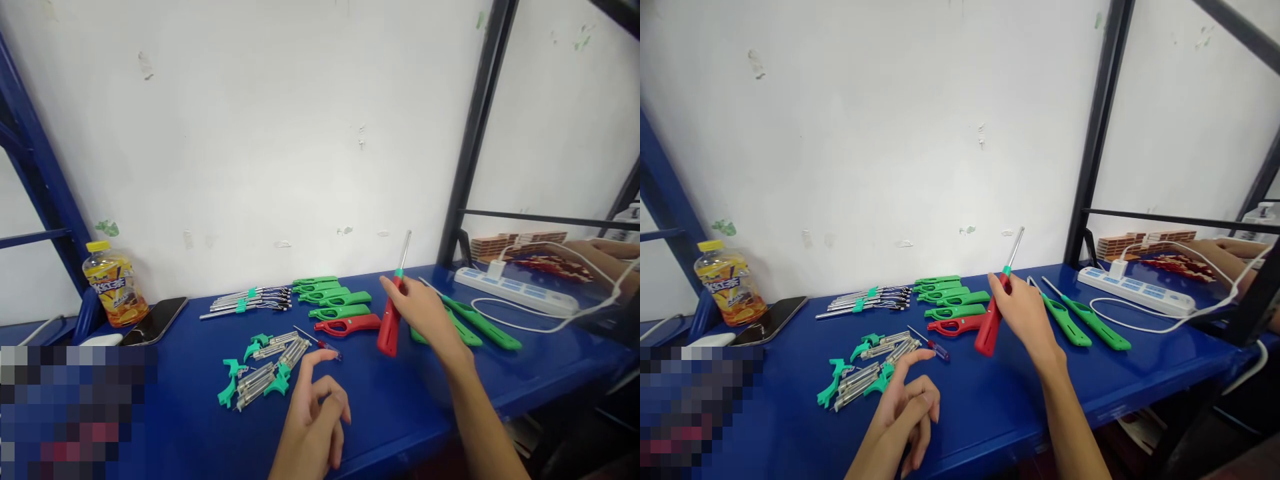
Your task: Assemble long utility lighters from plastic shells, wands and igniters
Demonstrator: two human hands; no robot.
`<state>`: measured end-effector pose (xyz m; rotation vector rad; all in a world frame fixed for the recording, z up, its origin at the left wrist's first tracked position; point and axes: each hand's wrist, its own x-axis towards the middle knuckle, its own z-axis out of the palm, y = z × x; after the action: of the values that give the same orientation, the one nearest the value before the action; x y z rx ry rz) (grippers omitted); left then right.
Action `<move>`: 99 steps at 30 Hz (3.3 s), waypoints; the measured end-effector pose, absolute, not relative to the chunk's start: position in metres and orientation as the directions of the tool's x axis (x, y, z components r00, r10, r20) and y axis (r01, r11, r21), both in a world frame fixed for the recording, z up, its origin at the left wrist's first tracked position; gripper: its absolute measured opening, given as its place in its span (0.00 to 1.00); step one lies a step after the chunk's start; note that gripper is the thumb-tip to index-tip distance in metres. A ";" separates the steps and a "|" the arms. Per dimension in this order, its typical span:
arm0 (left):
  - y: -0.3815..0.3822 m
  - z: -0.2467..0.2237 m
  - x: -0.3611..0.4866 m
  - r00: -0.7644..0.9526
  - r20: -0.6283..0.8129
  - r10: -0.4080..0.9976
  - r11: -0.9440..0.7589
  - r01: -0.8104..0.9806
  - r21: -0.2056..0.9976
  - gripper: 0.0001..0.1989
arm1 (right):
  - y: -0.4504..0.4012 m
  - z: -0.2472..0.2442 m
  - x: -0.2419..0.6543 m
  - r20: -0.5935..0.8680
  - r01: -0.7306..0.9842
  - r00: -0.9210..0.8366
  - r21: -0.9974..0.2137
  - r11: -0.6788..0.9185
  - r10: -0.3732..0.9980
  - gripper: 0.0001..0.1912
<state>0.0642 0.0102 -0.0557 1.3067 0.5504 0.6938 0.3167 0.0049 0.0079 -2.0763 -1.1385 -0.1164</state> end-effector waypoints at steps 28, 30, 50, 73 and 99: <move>0.011 -0.053 0.065 0.707 0.006 0.707 0.127 -0.136 0.982 0.19 | 0.010 -0.023 0.356 0.038 0.803 0.477 -0.425 -0.417 0.878 0.15; 0.011 -0.052 0.065 0.710 0.007 0.704 0.128 -0.136 0.982 0.19 | 0.009 -0.019 0.354 0.102 0.835 0.429 -0.424 -0.350 0.898 0.15; 0.012 -0.053 0.066 0.715 0.009 0.699 0.122 -0.132 0.984 0.16 | 0.005 -0.018 0.334 0.025 0.874 0.059 -0.484 -0.040 0.998 0.12; 0.016 -0.053 0.066 0.591 -0.042 0.806 0.244 -0.266 0.932 0.42 | -0.024 0.022 0.304 0.011 0.575 -0.328 -0.791 0.209 0.945 0.17; 0.018 -0.061 0.065 0.613 -0.063 0.788 0.291 -0.280 0.915 0.38 | -0.015 0.010 0.317 -0.030 0.594 -0.362 -0.778 0.206 0.932 0.18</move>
<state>0.0654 0.0182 -0.0612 1.0463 0.5753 0.7664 0.3170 -0.0155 0.0095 -1.4145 -2.0356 0.9989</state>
